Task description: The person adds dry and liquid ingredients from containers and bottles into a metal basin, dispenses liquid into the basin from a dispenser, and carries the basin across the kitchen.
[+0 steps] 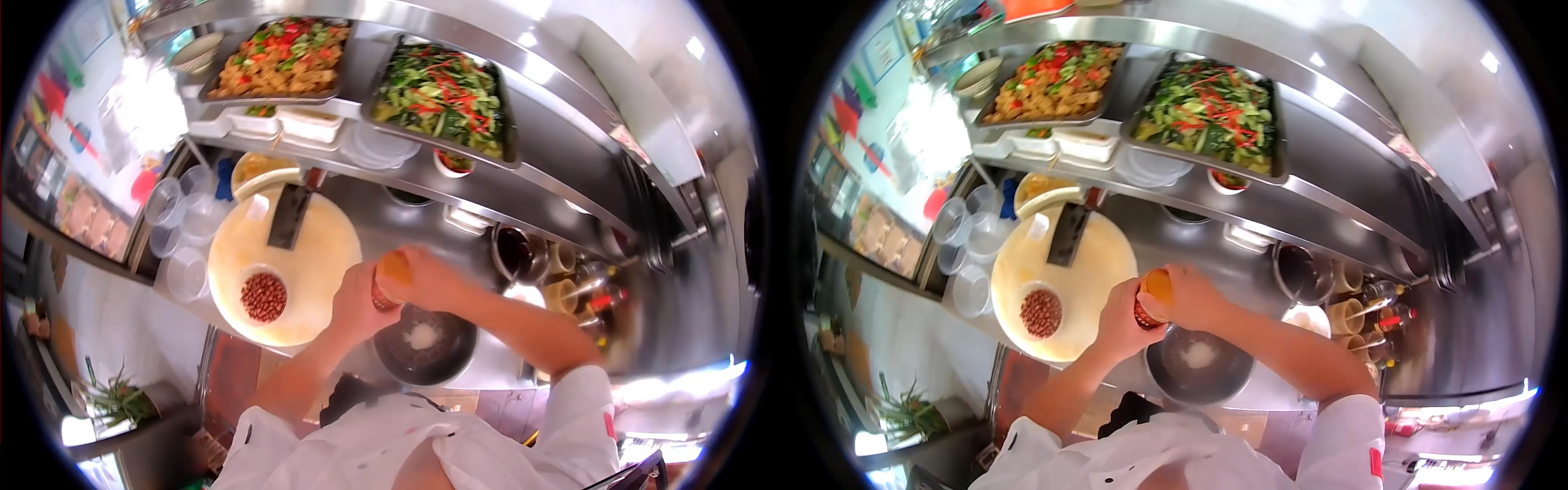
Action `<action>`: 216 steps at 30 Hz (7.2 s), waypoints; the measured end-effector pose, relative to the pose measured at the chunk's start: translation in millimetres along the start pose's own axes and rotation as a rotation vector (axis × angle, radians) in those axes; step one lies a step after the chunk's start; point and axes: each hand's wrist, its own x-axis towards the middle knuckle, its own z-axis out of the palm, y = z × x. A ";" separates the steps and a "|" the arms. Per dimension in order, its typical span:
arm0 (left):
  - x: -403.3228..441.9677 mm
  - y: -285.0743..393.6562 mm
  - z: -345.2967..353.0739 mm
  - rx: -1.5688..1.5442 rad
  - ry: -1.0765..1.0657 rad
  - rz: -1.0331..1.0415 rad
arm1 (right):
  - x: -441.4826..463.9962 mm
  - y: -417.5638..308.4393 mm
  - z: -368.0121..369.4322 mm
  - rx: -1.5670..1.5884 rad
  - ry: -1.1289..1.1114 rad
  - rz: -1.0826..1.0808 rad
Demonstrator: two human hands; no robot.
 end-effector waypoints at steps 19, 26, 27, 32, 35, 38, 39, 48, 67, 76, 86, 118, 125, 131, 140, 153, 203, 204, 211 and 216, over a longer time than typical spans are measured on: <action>56.0 159.4 257.3 -0.295 -0.030 0.325 | -209.8 250.6 -93.5 0.329 0.424 0.151; 43.6 230.1 290.5 -0.171 -0.265 0.434 | -241.0 308.7 -143.2 -0.111 0.265 -0.132; 44.9 234.3 296.6 -0.154 -0.263 0.444 | -238.6 314.2 -144.0 -0.062 0.237 -0.087; 62.7 213.7 325.2 0.089 -0.218 0.563 | -188.4 358.3 -104.5 0.137 0.261 0.094; 83.5 214.8 335.5 0.092 -0.123 0.469 | -183.5 355.3 -145.5 0.433 0.242 0.180; 124.0 214.2 340.4 -0.097 0.053 0.206 | -179.8 356.8 -139.7 0.593 0.480 0.159; 147.3 199.2 350.7 -0.185 0.155 0.171 | -185.5 355.3 -131.5 0.665 0.479 0.097; 178.7 113.4 348.0 0.292 0.368 0.127 | -236.8 335.4 -12.1 0.810 0.090 0.083; -616.4 -205.1 39.5 0.486 -0.361 -1.766 | 71.1 30.5 221.3 0.001 0.260 -0.425; -576.0 -490.8 120.9 -0.104 -0.467 -1.506 | 141.9 50.3 255.2 -0.579 -0.058 -0.150; -347.6 -568.5 316.6 -0.837 0.218 -1.366 | 133.0 -21.4 229.3 -0.415 -0.322 0.271; -572.9 72.5 -95.4 -0.722 1.070 -1.114 | -176.5 77.3 226.9 0.742 -0.278 -0.151; -399.5 151.9 -29.9 -0.935 0.374 -0.787 | -302.6 161.8 101.2 1.290 0.223 0.212; -289.3 45.4 59.6 -0.928 0.091 -1.016 | -409.1 267.6 53.5 1.578 0.706 0.378; -233.8 -68.5 211.6 -1.313 -0.089 -1.213 | -563.8 308.8 115.1 1.669 1.225 0.665; -163.9 14.8 27.9 -0.862 0.090 -0.987 | -515.0 232.9 138.5 1.491 1.364 0.667; -182.2 86.7 24.5 -0.253 -0.021 -0.043 | -299.3 204.7 261.6 1.503 0.744 0.571; -181.9 86.9 25.4 -0.234 -0.009 -0.038 | -298.3 206.0 260.4 1.508 0.727 0.550; -185.6 89.0 30.8 -0.215 0.022 -0.075 | -300.1 207.6 258.0 1.495 0.733 0.579; -186.8 100.6 35.7 -0.100 0.067 -0.095 | -300.8 206.8 257.5 1.492 0.746 0.572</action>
